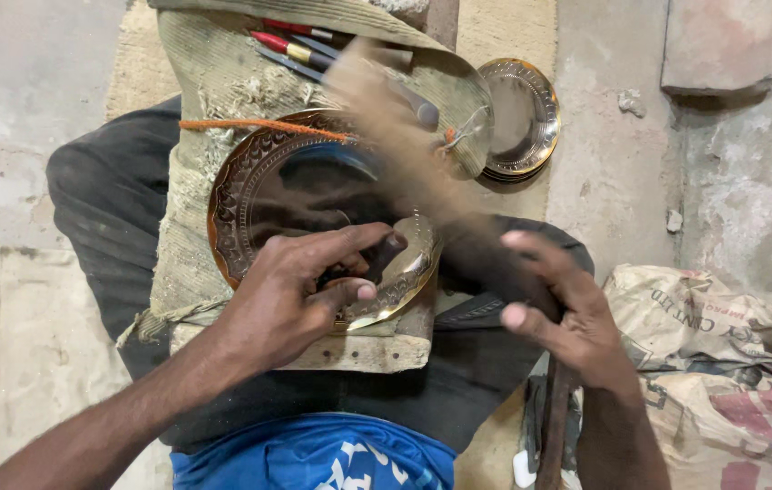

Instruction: The person sits cross-legged and uses a hammer and a small metal punch to emboss a decorative pattern into a brass plate. The plate is held steady with the left hand while the right hand repeatedly strikes the punch to create indentations along the rim.

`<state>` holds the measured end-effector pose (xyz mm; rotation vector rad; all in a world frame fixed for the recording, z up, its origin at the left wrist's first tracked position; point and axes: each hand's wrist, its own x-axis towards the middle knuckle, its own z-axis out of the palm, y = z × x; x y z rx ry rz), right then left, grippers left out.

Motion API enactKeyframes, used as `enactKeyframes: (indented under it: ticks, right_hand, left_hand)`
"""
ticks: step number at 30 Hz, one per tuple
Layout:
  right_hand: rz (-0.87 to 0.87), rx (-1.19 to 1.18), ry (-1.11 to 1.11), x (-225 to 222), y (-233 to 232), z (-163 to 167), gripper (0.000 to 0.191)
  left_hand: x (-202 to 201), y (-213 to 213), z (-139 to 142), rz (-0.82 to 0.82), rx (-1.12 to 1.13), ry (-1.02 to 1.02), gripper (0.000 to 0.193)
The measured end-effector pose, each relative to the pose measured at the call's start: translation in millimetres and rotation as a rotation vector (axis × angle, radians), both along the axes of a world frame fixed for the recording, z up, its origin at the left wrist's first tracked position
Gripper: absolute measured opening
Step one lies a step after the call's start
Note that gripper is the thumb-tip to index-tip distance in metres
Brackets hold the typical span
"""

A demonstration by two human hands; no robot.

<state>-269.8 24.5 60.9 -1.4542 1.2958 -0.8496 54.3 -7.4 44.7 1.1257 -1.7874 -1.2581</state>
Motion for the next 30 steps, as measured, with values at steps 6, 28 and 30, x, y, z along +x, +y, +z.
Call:
enactKeyframes:
  ticks: [6, 28, 30]
  right_hand:
    - [-0.056, 0.01, -0.019, 0, 4, -1, 0.07]
    - [0.039, 0.014, 0.134, 8, 17, 0, 0.067]
    - [0.037, -0.007, 0.13, 10, 17, 2, 0.065]
  left_hand:
    - [1, -2, -1, -0.02, 0.024, -0.066, 0.049]
    - [4, -5, 3, -0.082, 0.005, -0.024, 0.047]
    - [5, -5, 3, -0.084, -0.003, -0.036, 0.047]
